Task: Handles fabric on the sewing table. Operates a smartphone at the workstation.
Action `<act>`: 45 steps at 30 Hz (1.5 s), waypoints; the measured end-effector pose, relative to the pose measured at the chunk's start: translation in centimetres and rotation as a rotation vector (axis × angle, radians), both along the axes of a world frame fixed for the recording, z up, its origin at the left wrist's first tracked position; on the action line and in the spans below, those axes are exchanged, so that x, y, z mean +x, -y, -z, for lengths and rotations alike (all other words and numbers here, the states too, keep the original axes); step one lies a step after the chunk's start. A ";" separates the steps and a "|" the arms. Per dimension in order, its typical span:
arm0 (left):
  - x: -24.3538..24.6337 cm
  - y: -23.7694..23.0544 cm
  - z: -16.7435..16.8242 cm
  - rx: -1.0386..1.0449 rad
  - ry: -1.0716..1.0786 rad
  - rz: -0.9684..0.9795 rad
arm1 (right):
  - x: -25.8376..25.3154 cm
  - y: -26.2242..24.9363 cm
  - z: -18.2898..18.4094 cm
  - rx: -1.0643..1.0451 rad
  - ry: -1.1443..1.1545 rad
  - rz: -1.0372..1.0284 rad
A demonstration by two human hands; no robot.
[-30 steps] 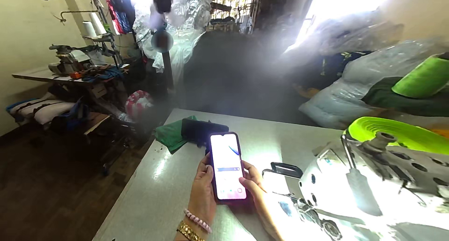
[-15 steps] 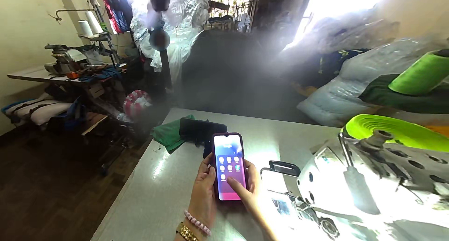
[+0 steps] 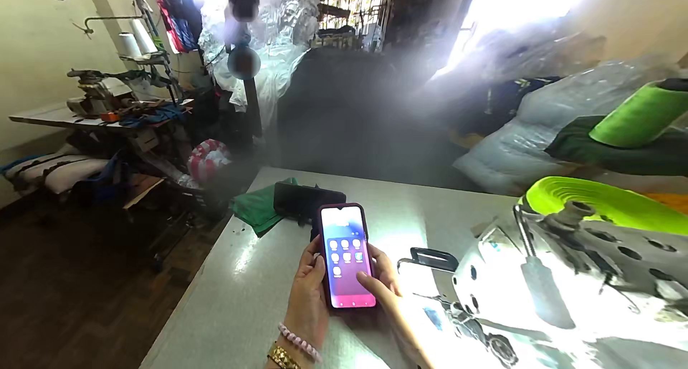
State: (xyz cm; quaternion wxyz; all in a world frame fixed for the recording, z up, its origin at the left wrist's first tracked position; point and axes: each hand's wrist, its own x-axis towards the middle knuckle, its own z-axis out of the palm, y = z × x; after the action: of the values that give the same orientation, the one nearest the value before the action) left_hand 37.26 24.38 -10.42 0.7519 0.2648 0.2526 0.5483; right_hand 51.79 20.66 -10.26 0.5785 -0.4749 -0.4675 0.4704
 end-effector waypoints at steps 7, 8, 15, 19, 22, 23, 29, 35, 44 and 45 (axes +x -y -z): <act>-0.2 0.0 -0.1 0.012 -0.064 0.010 | 0.8 0.2 -0.1 -0.039 -0.034 -0.160; -0.2 0.0 0.0 0.045 -0.105 0.022 | 0.7 0.3 -0.1 -0.044 -0.033 -0.152; -0.2 0.1 0.0 0.018 -0.033 0.011 | 0.8 0.0 1.2 0.107 0.033 -0.215; -0.2 0.1 0.1 0.020 -0.030 0.016 | 0.8 0.2 1.1 0.071 0.154 -0.169; -0.2 0.0 0.1 0.021 -0.049 0.012 | 1.0 0.2 1.1 0.077 0.114 -0.183; -0.2 0.0 0.1 0.019 -0.050 0.010 | 1.0 0.2 1.1 0.073 0.107 -0.186; -0.2 0.1 -0.1 0.042 -0.073 -0.019 | 0.9 0.3 1.3 0.091 0.078 -0.203; -0.2 0.3 -0.2 0.055 -0.137 -0.092 | 0.2 0.2 1.7 0.210 0.110 -0.250; -0.2 0.2 -0.4 0.050 -0.187 -0.120 | 0.0 0.5 1.7 0.224 0.111 -0.280; -0.3 0.3 -0.4 0.046 -0.188 -0.120 | 0.0 0.5 1.8 0.227 0.108 -0.283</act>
State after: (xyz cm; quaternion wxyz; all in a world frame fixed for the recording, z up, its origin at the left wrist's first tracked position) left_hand 37.00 24.12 -10.02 0.6845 0.3169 0.3247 0.5706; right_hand 51.79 20.20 -12.04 0.5306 -0.3606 -0.6099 0.4652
